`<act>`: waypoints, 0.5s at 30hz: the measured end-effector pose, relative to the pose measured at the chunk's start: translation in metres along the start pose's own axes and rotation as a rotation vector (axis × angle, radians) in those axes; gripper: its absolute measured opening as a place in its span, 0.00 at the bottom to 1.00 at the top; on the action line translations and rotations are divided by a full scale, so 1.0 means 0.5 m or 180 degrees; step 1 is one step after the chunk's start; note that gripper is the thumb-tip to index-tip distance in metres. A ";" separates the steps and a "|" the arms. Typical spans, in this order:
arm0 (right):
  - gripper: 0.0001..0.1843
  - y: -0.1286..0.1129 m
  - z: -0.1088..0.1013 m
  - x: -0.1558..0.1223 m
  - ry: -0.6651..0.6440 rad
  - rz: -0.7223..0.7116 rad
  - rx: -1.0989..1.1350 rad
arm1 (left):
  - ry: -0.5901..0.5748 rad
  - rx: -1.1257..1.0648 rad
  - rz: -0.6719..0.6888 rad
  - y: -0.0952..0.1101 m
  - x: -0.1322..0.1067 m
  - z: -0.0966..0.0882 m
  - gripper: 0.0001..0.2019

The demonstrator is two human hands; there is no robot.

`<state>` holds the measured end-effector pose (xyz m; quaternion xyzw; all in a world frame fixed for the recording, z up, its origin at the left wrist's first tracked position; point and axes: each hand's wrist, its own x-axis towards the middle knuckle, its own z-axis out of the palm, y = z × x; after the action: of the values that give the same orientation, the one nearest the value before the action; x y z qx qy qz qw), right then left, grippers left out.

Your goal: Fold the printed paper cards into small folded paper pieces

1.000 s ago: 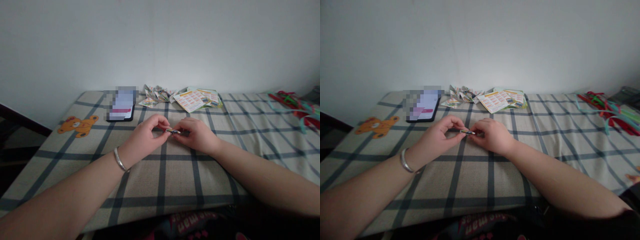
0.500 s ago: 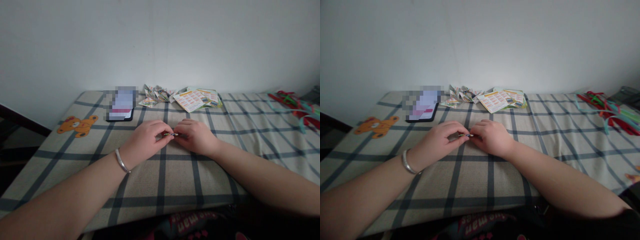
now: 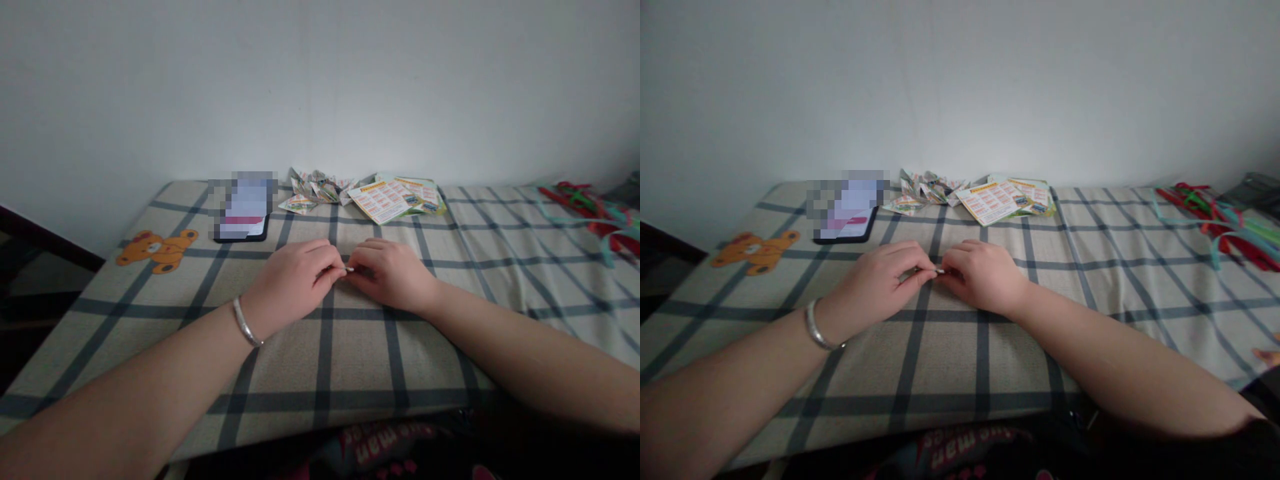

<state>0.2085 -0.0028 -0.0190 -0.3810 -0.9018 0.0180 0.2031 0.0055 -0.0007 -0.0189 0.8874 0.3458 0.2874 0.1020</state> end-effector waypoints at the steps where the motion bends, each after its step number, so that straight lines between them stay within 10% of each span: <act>1: 0.10 0.000 -0.001 0.000 0.0021 0.0015 0.0009 | 0.0023 -0.0041 -0.0003 -0.001 0.000 0.001 0.05; 15: 0.11 0.017 0.001 -0.004 0.0337 -0.0039 0.0394 | -0.0087 -0.0404 -0.0192 -0.015 -0.003 0.002 0.06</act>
<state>0.2153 0.0019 -0.0217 -0.3626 -0.8893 0.0524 0.2738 0.0011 0.0039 -0.0234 0.8722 0.3520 0.2934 0.1714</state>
